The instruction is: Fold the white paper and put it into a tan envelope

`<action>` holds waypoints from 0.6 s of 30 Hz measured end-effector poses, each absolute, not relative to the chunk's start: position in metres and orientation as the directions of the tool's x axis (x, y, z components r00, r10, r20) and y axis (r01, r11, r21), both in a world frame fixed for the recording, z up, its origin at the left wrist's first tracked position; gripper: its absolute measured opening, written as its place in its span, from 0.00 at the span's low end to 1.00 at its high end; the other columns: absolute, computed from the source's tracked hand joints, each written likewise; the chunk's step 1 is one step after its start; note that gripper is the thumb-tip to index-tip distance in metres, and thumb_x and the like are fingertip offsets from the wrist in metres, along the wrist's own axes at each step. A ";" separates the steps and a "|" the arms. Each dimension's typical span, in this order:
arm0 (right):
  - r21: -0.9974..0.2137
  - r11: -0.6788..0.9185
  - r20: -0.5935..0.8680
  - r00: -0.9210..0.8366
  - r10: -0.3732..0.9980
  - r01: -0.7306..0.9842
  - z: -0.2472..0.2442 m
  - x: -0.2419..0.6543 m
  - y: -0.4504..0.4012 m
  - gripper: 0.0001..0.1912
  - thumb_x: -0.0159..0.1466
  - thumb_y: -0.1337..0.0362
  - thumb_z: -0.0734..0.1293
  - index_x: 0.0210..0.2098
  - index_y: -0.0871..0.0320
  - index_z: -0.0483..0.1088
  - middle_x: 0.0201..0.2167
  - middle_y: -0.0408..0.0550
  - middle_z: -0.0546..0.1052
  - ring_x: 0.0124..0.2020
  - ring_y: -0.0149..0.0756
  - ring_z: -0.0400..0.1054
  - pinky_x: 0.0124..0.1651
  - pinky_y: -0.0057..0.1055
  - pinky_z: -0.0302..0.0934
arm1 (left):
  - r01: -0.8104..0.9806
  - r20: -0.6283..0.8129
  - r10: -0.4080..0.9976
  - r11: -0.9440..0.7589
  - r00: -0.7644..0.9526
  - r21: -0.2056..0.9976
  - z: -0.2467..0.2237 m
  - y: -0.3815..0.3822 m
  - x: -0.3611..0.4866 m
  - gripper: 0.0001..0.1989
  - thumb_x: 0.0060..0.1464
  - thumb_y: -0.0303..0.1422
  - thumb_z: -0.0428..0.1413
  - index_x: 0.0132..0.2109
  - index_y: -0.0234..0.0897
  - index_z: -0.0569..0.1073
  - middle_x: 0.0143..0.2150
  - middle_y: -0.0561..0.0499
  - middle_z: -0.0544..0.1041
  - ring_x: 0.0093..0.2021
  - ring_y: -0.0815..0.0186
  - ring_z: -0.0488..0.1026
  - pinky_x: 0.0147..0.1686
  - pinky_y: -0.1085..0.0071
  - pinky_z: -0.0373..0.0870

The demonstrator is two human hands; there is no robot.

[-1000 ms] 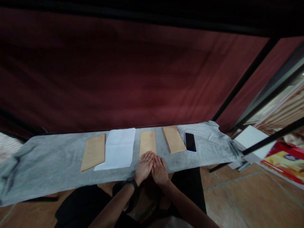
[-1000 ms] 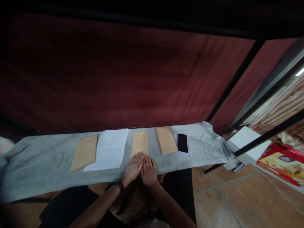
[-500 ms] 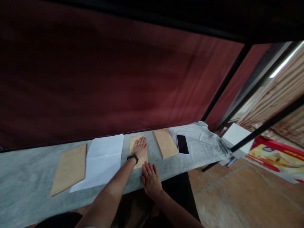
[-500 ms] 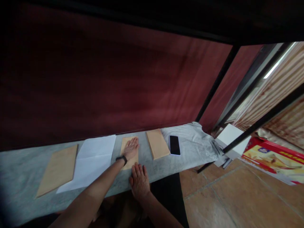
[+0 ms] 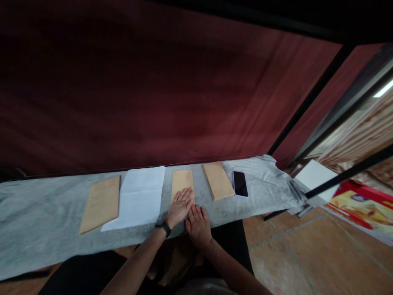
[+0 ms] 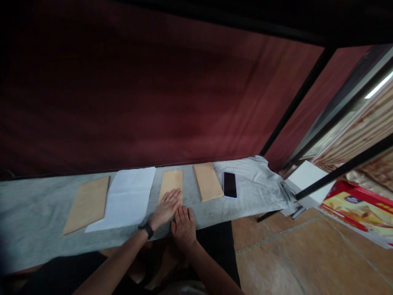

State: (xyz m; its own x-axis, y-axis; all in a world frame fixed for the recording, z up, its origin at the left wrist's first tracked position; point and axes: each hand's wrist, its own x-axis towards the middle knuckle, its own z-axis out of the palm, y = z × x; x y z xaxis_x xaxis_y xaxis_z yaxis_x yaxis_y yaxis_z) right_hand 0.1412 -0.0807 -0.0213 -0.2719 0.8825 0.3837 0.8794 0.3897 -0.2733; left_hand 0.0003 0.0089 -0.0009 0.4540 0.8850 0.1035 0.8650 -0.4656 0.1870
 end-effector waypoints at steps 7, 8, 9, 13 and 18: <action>-0.270 0.375 0.341 -0.276 0.899 0.887 -0.011 0.146 -0.084 0.26 0.74 0.58 0.59 0.68 0.59 0.60 0.69 0.53 0.64 0.69 0.43 0.58 0.72 0.47 0.47 | 0.897 0.217 0.902 -0.411 0.374 0.162 0.000 -0.069 -0.032 0.29 0.70 0.42 0.41 0.72 0.35 0.58 0.73 0.44 0.58 0.74 0.58 0.53 0.72 0.54 0.49; -0.280 0.368 0.334 -0.269 0.903 0.887 -0.008 0.144 -0.084 0.26 0.74 0.59 0.58 0.68 0.59 0.60 0.69 0.53 0.64 0.69 0.43 0.58 0.72 0.47 0.47 | 0.908 0.226 0.910 -0.386 0.347 0.164 0.002 -0.076 -0.034 0.29 0.69 0.41 0.42 0.72 0.33 0.58 0.73 0.42 0.58 0.74 0.57 0.53 0.71 0.54 0.50; -0.290 0.364 0.330 -0.265 0.906 0.885 -0.005 0.141 -0.084 0.25 0.74 0.59 0.58 0.68 0.59 0.61 0.68 0.53 0.64 0.69 0.43 0.58 0.72 0.47 0.47 | 0.915 0.230 0.918 -0.366 0.324 0.168 0.003 -0.081 -0.035 0.29 0.69 0.41 0.42 0.72 0.32 0.58 0.73 0.42 0.59 0.74 0.57 0.53 0.71 0.54 0.51; -0.311 0.455 0.314 -0.362 0.878 0.834 0.004 0.122 -0.080 0.24 0.75 0.62 0.55 0.68 0.60 0.62 0.67 0.52 0.67 0.69 0.39 0.59 0.72 0.42 0.48 | 0.922 0.223 0.934 -0.324 0.278 0.211 0.005 -0.089 -0.034 0.28 0.66 0.32 0.42 0.70 0.32 0.61 0.72 0.42 0.61 0.73 0.57 0.55 0.71 0.54 0.53; -0.291 0.441 0.302 -0.355 0.884 0.849 0.002 0.127 -0.076 0.25 0.75 0.59 0.56 0.68 0.61 0.61 0.67 0.54 0.67 0.69 0.40 0.59 0.71 0.43 0.50 | 0.939 0.214 0.963 -0.220 0.165 0.264 0.010 -0.089 -0.027 0.27 0.65 0.31 0.44 0.68 0.30 0.65 0.71 0.38 0.62 0.72 0.53 0.57 0.69 0.54 0.56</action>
